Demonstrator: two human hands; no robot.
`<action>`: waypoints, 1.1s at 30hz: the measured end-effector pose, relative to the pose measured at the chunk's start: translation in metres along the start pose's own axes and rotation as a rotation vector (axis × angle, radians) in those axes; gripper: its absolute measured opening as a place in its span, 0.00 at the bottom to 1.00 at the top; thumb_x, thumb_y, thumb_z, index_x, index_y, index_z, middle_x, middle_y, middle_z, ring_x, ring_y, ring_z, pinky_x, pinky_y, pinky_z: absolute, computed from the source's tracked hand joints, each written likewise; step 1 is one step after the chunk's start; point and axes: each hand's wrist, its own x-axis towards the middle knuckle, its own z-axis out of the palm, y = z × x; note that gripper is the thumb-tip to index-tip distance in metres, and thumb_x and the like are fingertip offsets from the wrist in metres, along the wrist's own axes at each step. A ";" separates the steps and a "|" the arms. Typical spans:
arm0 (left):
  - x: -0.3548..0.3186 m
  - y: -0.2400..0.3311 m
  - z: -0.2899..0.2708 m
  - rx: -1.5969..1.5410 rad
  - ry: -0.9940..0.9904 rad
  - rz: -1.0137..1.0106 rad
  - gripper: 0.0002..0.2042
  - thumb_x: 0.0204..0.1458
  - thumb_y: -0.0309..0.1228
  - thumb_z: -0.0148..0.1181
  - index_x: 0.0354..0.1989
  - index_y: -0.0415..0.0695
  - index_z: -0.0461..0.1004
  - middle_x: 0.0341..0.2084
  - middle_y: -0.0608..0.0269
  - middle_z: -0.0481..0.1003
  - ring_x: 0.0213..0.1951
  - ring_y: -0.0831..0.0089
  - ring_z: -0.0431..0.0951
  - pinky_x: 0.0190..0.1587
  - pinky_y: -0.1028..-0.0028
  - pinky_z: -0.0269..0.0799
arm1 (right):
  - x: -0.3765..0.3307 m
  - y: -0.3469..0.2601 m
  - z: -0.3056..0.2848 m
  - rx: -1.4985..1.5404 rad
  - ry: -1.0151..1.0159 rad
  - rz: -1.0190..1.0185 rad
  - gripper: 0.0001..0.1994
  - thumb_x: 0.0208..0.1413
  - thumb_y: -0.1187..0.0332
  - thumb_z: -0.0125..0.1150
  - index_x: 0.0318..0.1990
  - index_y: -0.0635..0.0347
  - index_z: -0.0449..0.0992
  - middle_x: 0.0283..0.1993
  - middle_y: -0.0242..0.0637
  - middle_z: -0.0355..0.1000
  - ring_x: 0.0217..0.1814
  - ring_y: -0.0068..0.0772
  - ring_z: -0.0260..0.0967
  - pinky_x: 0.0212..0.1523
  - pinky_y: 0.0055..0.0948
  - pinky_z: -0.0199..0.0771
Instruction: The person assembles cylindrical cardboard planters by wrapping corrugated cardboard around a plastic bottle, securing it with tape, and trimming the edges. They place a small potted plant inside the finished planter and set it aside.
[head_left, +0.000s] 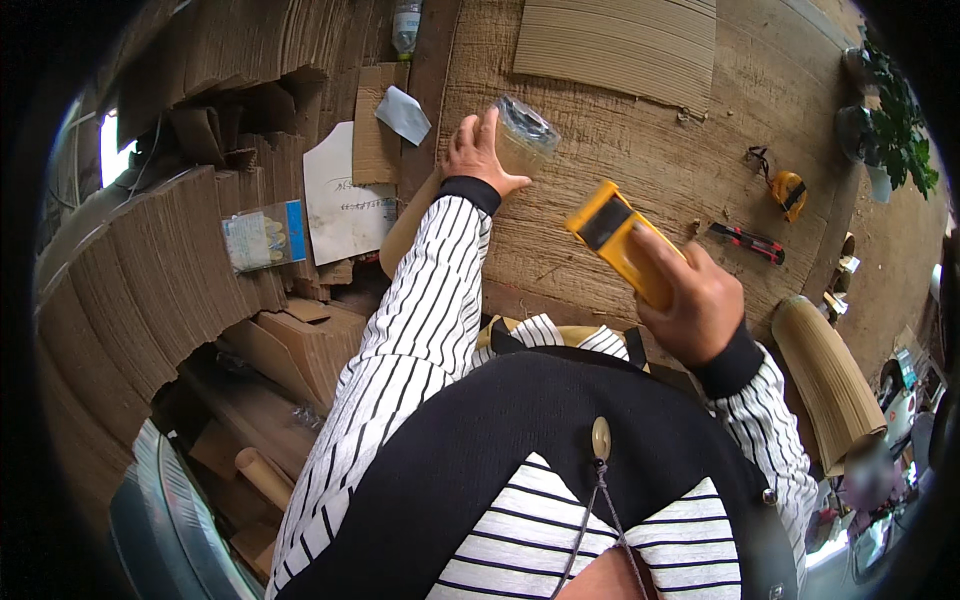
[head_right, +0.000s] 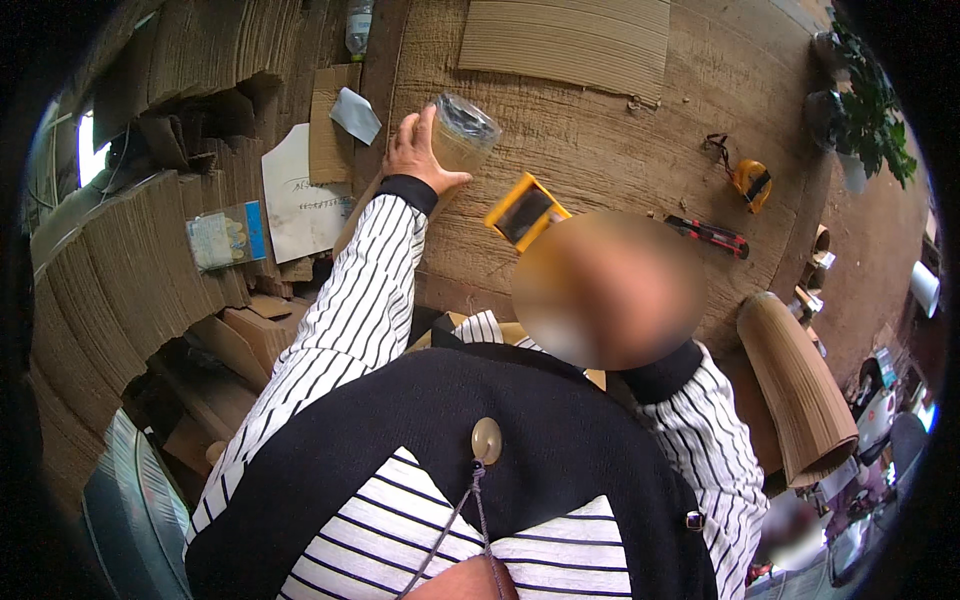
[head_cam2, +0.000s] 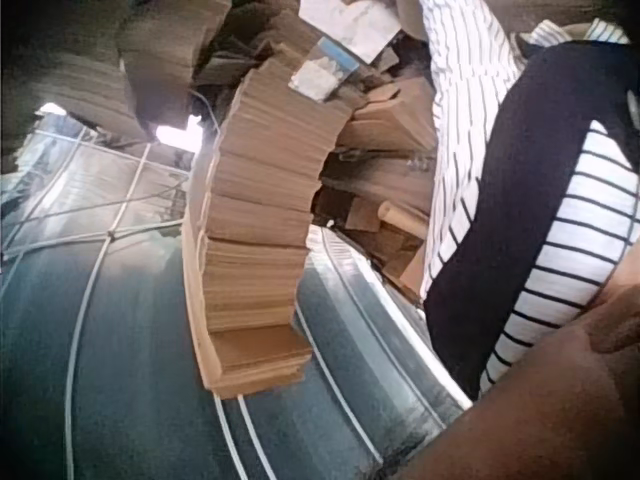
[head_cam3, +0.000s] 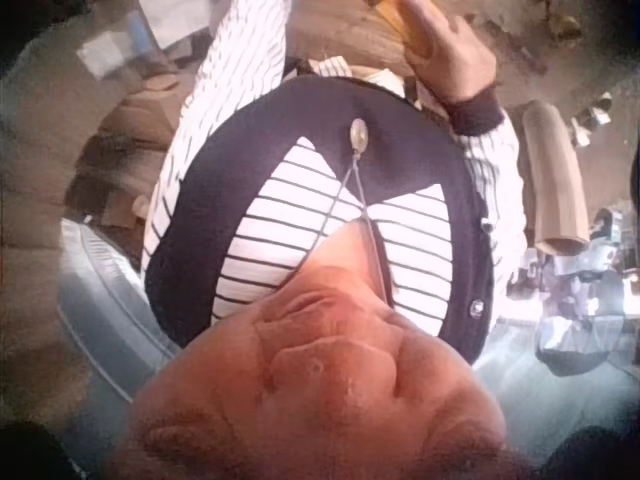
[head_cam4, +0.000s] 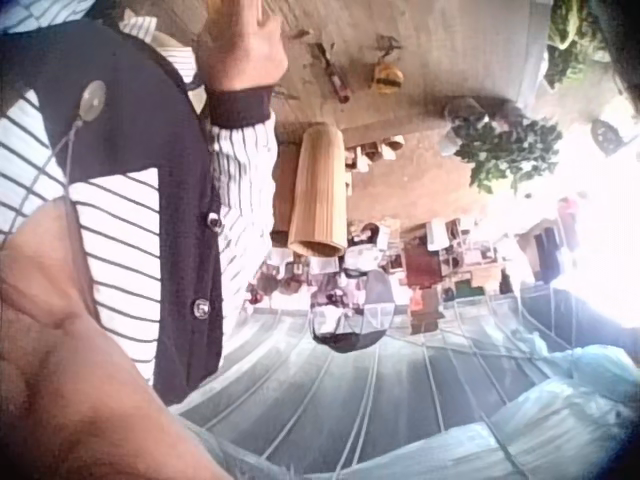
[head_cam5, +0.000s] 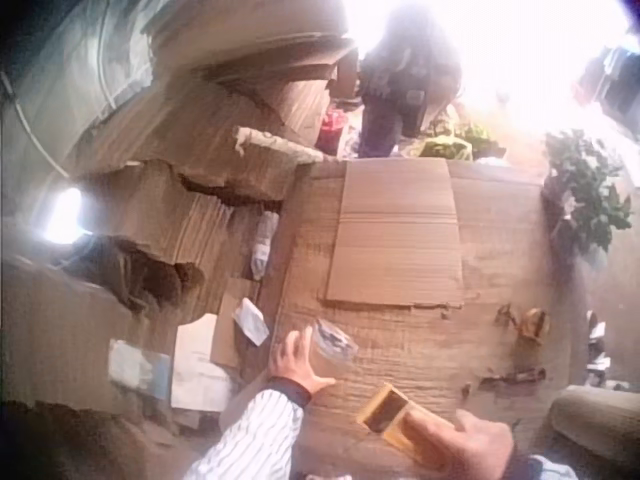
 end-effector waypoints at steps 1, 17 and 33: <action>0.000 -0.001 -0.003 -0.012 -0.036 -0.025 0.61 0.27 0.52 0.78 0.69 0.69 0.38 0.65 0.63 0.48 0.66 0.50 0.51 0.61 0.44 0.57 | -0.004 -0.003 -0.012 -0.021 -0.025 -0.012 0.36 0.32 0.71 0.68 0.58 0.41 0.72 0.27 0.38 0.65 0.26 0.43 0.70 0.28 0.37 0.73; 0.130 -0.117 0.000 -0.728 -0.473 0.373 0.62 0.28 0.45 0.81 0.71 0.42 0.44 0.66 0.52 0.53 0.68 0.61 0.53 0.67 0.65 0.48 | 0.094 0.069 0.131 -0.300 -0.334 0.249 0.24 0.49 0.64 0.59 0.57 0.36 0.68 0.29 0.48 0.73 0.29 0.53 0.75 0.29 0.46 0.76; 0.078 -0.063 -0.011 -0.497 -0.399 0.451 0.62 0.21 0.50 0.80 0.68 0.41 0.49 0.61 0.42 0.62 0.63 0.54 0.63 0.64 0.64 0.59 | 0.024 0.055 0.055 -0.217 -0.285 0.472 0.33 0.41 0.62 0.67 0.59 0.52 0.66 0.47 0.46 0.75 0.49 0.48 0.74 0.47 0.39 0.75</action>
